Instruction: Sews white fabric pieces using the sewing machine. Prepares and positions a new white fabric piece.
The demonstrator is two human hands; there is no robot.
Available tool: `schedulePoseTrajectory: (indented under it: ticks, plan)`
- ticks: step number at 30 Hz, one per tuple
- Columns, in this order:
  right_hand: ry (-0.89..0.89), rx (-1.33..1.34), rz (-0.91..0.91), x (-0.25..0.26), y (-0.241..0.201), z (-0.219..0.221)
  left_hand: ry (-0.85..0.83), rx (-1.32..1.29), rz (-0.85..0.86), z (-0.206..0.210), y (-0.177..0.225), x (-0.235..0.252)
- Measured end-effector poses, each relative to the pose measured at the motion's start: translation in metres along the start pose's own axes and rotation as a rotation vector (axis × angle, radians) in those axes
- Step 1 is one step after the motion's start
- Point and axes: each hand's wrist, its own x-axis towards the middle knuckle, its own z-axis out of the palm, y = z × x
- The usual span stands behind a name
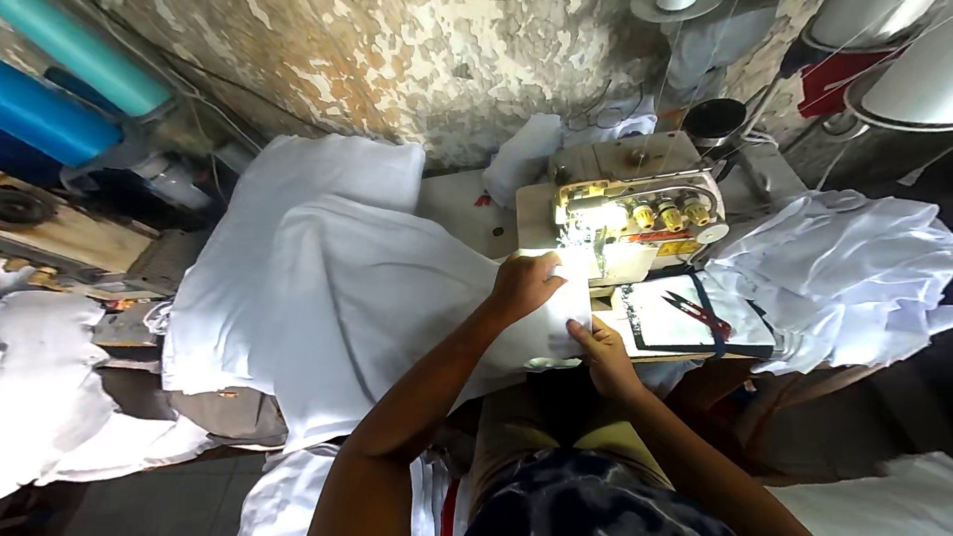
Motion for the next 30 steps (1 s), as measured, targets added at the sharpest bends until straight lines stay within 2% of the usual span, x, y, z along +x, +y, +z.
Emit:
schedulePoseTrajectory:
  ticks: [6, 10, 15, 20, 24, 30]
  plan:
    - [0.085, -0.034, -0.043, 0.002, 0.007, -0.011, -0.056, -0.058, -0.131, -0.006, 0.008, 0.017]
    - [0.131, -0.014, 0.136, 0.014, 0.007, -0.009, -0.041, 0.012, -0.176, 0.001, 0.004, 0.027]
    - [0.064, -0.066, 0.277, 0.017, 0.003, -0.012, 0.002, 0.041, -0.167, 0.018, -0.016, 0.033]
    - [-0.039, -0.164, 0.219, 0.000, 0.015, -0.019, 0.107, -0.067, -0.088, 0.030, -0.032, 0.026]
    - [-0.066, -0.202, 0.158, -0.014, 0.019, -0.018, 0.070, -0.053, -0.084, 0.026, -0.027, 0.018]
    - [-0.017, -0.173, 0.135, -0.016, 0.020, -0.018, -0.022, -0.014, -0.166, 0.018, -0.017, 0.021]
